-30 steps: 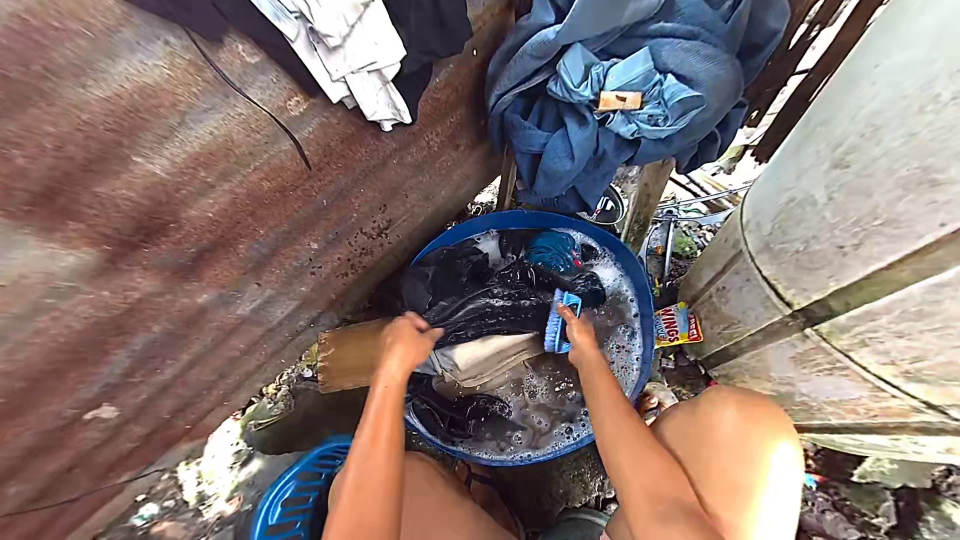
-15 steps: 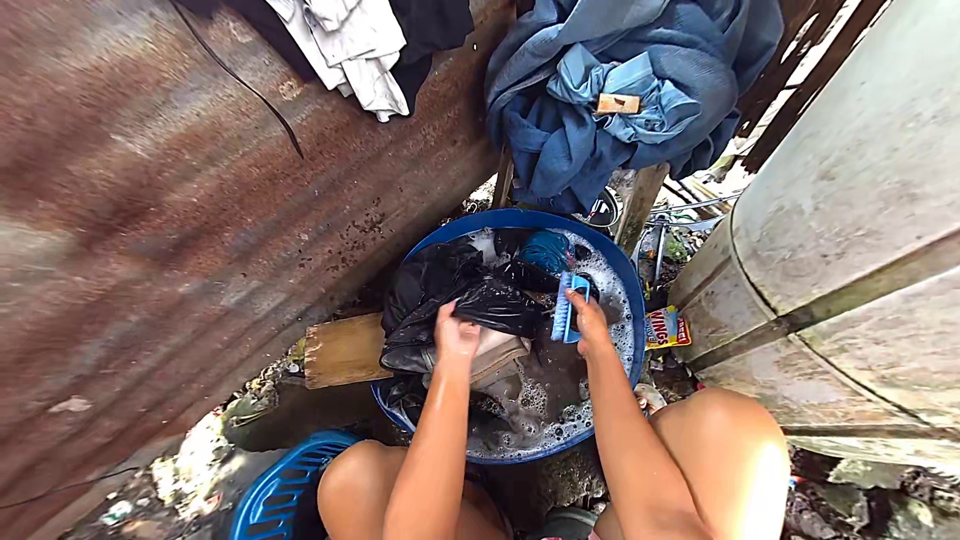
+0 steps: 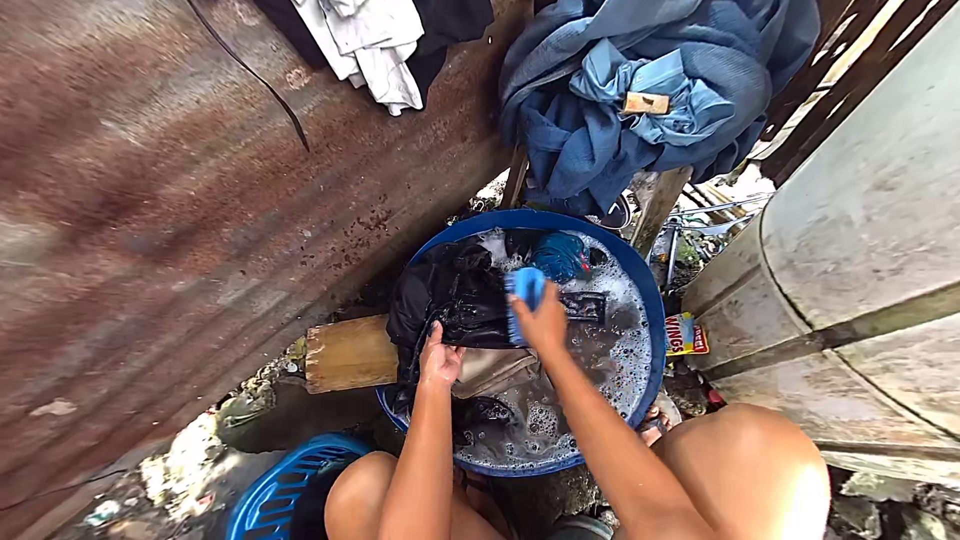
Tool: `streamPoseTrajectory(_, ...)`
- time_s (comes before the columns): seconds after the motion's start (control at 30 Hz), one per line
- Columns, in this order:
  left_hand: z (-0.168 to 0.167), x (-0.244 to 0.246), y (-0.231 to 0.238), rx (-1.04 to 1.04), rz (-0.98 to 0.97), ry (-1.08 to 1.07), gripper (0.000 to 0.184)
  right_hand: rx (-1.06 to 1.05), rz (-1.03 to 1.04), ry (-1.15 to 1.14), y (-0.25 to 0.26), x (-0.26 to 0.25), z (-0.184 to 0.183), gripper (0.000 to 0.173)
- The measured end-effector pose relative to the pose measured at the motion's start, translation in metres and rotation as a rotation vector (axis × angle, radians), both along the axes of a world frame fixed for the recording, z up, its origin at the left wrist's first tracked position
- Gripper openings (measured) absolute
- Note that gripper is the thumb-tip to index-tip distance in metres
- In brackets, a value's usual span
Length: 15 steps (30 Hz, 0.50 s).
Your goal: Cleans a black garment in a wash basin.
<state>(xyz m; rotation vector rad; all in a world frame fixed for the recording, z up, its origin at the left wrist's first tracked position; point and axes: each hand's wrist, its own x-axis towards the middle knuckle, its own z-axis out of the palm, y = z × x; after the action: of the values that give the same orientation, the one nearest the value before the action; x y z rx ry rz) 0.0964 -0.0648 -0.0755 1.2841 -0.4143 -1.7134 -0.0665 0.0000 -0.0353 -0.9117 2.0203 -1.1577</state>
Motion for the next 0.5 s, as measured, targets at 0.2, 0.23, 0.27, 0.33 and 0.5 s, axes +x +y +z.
streamPoseTrajectory(0.2, 0.007, 0.004, -0.008, 0.114, 0.11, -0.03, 0.045, 0.14, 0.522, 0.396, -0.024, 0.049, -0.026, 0.064)
streamPoseTrajectory(0.23, 0.006, 0.001, -0.011, 0.125, 0.123, -0.002, 0.046, 0.17, 0.434, 0.395, -0.023, 0.026, -0.039, 0.065)
streamPoseTrajectory(0.27, 0.003, -0.002, -0.012, 0.126, 0.131, 0.017, 0.046, 0.19, 0.324, 0.38, -0.021, 0.003, -0.05, 0.068)
streamPoseTrajectory(0.33, -0.004, -0.007, -0.01, 0.119, 0.115, 0.029, 0.047, 0.252, 0.107, 0.29, -0.017, -0.026, -0.063, 0.072)
streamPoseTrajectory(0.5, -0.009, -0.005, -0.008, 0.073, 0.03, 0.006, 0.043, 0.161, 0.18, 0.221, -0.028, 0.048, -0.037, 0.071)
